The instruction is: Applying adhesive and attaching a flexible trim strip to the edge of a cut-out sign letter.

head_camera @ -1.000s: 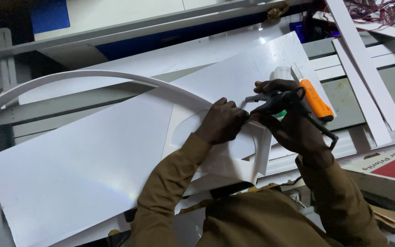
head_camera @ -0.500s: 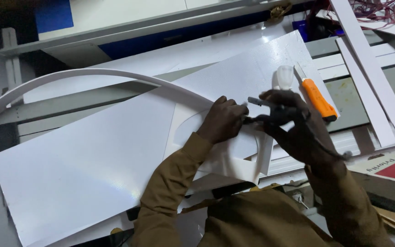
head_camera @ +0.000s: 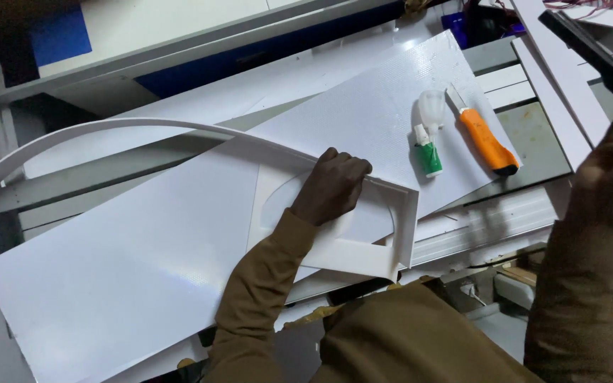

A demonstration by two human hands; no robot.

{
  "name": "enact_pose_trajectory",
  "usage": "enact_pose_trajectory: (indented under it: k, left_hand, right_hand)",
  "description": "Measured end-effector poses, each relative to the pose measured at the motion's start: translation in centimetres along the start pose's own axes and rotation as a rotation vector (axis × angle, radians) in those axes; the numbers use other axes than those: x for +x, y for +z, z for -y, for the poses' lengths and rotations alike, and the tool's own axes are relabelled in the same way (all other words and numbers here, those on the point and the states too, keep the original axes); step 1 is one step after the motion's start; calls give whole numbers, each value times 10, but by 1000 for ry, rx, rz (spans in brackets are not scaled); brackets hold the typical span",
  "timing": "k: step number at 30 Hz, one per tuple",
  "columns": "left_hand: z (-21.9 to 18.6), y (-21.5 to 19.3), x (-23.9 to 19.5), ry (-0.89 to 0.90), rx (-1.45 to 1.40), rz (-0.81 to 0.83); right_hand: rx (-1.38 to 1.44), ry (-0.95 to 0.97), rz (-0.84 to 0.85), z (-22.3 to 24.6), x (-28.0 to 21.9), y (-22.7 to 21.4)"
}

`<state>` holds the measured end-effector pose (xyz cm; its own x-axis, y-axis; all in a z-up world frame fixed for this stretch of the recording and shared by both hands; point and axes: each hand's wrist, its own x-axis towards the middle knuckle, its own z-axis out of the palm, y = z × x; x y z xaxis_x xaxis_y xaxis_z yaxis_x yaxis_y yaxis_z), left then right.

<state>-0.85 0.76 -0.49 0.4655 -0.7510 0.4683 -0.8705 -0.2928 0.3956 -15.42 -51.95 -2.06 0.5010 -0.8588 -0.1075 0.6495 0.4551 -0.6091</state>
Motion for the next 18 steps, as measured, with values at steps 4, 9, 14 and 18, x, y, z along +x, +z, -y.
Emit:
enact_pose_trajectory:
  k: [4,9,14,18]
  left_hand:
    - [-1,-2,2,-15,21,22]
    - [-4,-4,5,-13,31,46]
    - [-11,-7,2,-3,146,57]
    - [-17,-8,2,-18,196,-1]
  right_hand:
    - [-173,-70,-224,-46,1,3]
    - [-9,78,-447,-57,-29,38]
    - [-649,95,-84,-28,-85,7]
    - [-978,-274,48,-48,-184,56]
